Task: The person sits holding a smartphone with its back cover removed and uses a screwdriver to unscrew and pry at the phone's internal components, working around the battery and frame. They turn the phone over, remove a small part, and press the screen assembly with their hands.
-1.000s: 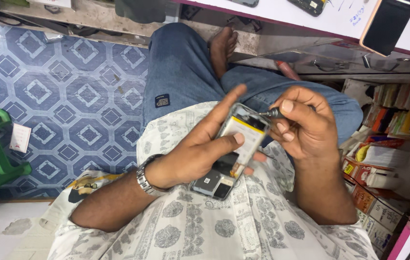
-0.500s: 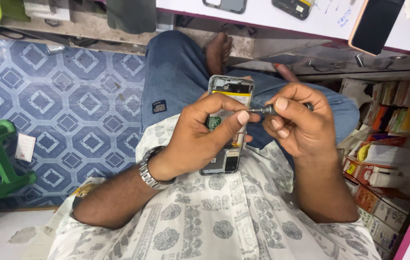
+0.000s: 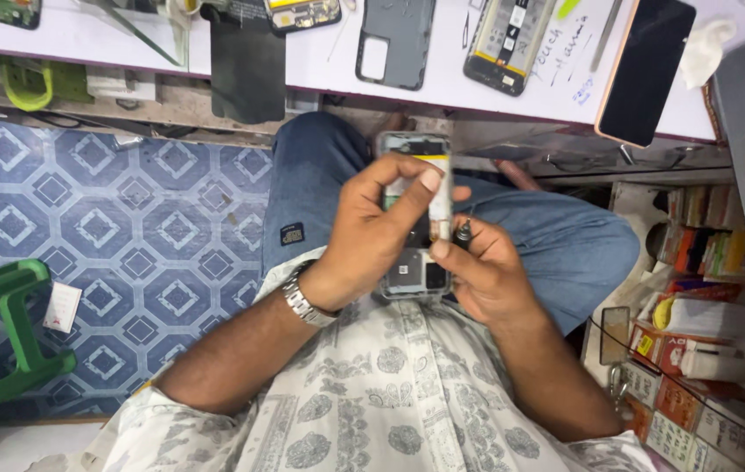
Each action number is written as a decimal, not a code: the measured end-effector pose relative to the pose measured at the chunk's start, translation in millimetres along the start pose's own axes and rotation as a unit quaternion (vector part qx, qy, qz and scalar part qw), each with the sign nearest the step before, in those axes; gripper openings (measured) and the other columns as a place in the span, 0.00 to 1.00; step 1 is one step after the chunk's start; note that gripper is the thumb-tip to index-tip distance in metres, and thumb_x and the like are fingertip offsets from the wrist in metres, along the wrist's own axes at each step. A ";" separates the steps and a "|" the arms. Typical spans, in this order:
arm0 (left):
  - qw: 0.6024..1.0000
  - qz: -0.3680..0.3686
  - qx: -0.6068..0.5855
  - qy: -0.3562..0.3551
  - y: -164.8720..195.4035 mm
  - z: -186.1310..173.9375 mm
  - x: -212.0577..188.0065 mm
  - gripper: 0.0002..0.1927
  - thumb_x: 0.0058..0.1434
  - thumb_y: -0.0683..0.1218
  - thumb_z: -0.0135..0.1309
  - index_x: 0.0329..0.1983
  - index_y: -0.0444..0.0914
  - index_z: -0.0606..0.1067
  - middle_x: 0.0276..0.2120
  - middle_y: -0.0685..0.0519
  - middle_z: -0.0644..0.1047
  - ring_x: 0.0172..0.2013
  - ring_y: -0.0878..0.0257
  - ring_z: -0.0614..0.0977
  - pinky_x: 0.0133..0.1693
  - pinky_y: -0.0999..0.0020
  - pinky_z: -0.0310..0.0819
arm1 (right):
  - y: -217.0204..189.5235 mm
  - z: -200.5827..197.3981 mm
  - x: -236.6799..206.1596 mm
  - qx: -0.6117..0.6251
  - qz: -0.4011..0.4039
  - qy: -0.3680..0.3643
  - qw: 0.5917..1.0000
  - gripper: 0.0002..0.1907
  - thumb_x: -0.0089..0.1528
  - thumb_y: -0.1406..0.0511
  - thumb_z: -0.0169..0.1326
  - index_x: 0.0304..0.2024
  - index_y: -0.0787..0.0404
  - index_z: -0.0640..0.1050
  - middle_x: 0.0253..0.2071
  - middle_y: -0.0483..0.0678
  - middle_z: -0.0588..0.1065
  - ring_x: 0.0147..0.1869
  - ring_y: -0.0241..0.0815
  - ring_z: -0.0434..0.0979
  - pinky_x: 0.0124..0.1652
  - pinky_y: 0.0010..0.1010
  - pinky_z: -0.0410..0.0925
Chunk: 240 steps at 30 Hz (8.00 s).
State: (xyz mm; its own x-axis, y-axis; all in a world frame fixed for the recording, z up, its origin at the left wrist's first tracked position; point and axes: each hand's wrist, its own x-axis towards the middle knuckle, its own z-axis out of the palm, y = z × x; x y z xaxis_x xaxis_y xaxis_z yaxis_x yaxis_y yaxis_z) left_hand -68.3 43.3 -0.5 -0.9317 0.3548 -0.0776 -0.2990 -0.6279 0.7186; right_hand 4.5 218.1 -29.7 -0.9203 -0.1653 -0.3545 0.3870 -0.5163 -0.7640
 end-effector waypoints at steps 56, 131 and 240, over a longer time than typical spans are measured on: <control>0.980 -0.110 -0.114 -0.123 32.5 -24.0 -83.8 0.34 0.79 0.44 0.42 0.83 0.39 0.45 0.77 0.39 0.60 0.61 0.59 0.76 0.59 0.60 0.79 | -64.8 94.7 -49.5 -0.601 -0.343 0.030 0.721 0.10 0.62 0.73 0.64 0.42 0.74 0.77 0.36 0.61 0.79 0.37 0.42 0.84 0.36 0.27 0.76; 0.959 -0.159 -0.164 -0.169 25.7 -20.0 -80.3 0.32 0.79 0.44 0.38 0.83 0.40 0.45 0.74 0.39 0.62 0.65 0.48 0.76 0.61 0.50 0.80 | -92.6 71.8 -39.8 -0.613 -0.298 -0.015 0.732 0.12 0.59 0.71 0.67 0.40 0.72 0.79 0.33 0.58 0.79 0.33 0.40 0.81 0.29 0.25 0.70; 0.998 -0.049 0.018 -0.027 20.1 -14.7 -58.0 0.05 0.76 0.41 0.49 0.51 0.34 0.70 0.49 0.45 0.80 0.56 0.55 0.84 0.53 0.64 0.84 | -8.5 2.0 -43.2 0.072 -0.064 -0.072 0.993 0.10 0.72 0.73 0.55 0.53 0.74 0.73 0.39 0.53 0.76 0.42 0.40 0.74 0.48 0.34 0.69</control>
State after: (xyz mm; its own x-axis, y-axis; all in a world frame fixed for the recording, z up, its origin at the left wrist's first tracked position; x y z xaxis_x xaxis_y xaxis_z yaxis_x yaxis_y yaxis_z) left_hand -23.2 -0.1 8.3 -0.8854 0.4511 -0.1121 -0.3801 -0.5639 0.7331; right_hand 40.8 228.0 -6.8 -0.9641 -0.2034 -0.1705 0.2634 -0.6538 -0.7094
